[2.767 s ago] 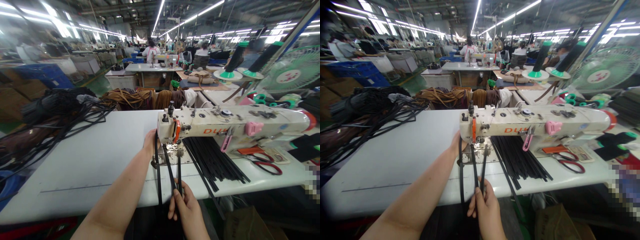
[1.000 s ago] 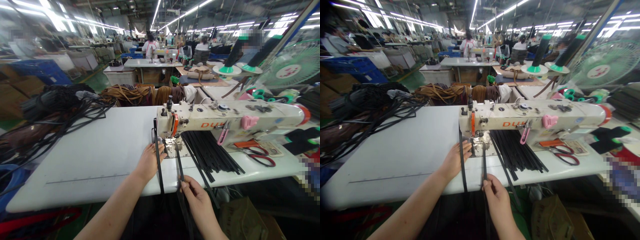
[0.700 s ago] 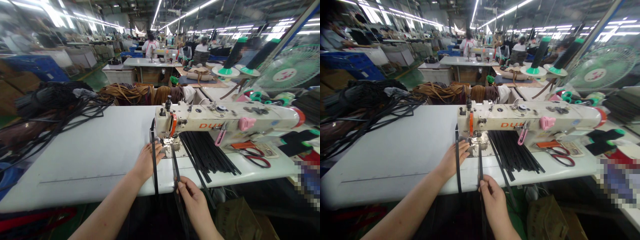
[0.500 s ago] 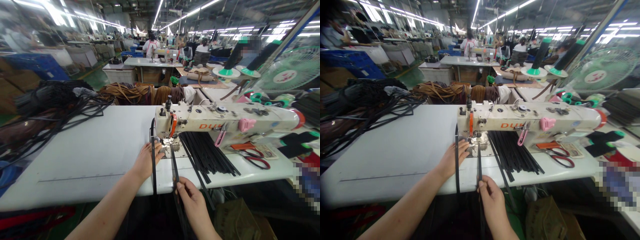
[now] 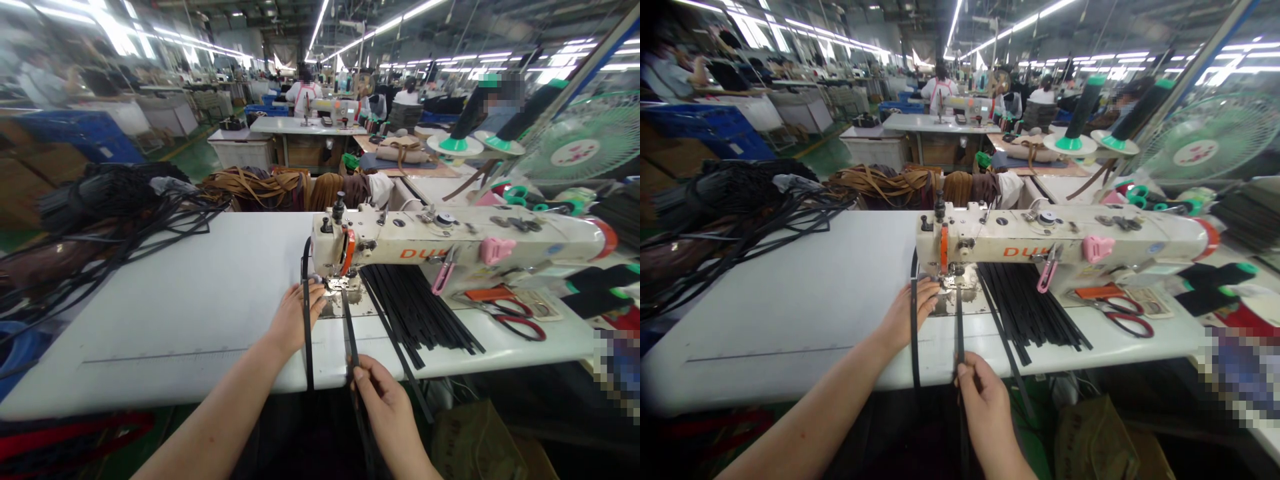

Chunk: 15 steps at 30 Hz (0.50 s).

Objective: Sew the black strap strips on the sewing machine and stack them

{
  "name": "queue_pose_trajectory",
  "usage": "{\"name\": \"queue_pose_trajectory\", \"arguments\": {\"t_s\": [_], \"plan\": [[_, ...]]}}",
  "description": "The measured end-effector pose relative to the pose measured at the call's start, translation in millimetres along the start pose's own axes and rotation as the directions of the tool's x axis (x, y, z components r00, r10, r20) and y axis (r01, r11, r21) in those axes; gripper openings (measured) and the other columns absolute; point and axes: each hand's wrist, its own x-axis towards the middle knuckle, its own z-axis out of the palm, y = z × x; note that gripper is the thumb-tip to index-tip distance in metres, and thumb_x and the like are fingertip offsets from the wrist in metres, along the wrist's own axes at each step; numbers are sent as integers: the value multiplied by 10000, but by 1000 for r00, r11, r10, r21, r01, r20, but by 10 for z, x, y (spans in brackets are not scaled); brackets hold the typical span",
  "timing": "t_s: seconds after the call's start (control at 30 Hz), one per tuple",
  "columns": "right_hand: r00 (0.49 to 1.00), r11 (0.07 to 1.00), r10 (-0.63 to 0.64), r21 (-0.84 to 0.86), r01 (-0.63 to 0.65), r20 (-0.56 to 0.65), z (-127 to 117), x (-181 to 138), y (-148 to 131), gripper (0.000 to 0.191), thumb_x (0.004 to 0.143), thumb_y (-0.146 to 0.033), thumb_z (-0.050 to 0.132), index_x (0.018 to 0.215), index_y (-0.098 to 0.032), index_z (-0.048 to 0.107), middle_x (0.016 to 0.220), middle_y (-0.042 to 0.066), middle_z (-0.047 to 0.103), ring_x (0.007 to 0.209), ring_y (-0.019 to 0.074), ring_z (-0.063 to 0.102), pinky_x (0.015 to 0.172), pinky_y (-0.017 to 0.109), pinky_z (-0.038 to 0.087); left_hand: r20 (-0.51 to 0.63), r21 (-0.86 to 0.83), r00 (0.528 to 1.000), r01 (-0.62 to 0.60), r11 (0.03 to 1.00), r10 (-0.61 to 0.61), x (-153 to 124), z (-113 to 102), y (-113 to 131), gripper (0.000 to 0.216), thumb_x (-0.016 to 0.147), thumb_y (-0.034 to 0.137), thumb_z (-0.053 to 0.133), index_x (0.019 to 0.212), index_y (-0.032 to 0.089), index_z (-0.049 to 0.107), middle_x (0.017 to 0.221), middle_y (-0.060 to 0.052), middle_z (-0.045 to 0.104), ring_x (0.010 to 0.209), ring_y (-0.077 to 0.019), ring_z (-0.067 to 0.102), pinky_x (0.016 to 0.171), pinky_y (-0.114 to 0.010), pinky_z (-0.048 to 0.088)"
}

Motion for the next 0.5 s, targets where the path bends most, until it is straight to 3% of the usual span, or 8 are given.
{"name": "queue_pose_trajectory", "arguments": {"t_s": [0.17,0.3,0.4,0.5], "plan": [[999,998,-38,-60,37,-10,14,-9,-2,457,906,-568,626,1137,-194,750,771,50,719,744,254,655,712,324,498,-46,-132,999,-19,991,13,72,13,-111,287,1002,185,448,1137,210,701,1250,-62,712,1261,-223,607,1160,-446,449],[993,989,-112,-91,115,39,41,-14,-28,414,936,-507,593,1158,-192,743,752,43,713,721,237,661,693,305,517,-66,-211,996,49,976,-64,257,56,-266,254,971,182,460,1046,188,702,1158,-77,713,1151,-218,648,1083,-403,519],[987,979,-152,-127,157,51,68,1,-58,425,943,-452,578,1248,-184,703,755,29,702,714,220,664,710,294,536,-29,-232,996,76,970,-85,473,80,-365,237,935,162,490,1019,206,707,1181,-74,700,1198,-248,620,1131,-444,487],[985,969,-162,-180,171,63,97,30,-104,463,945,-407,569,1342,-184,652,742,11,687,698,206,670,732,287,555,-14,-297,995,92,950,-101,696,111,-435,279,917,163,532,1109,258,710,1256,-52,689,1268,-279,583,1177,-478,450]]}}
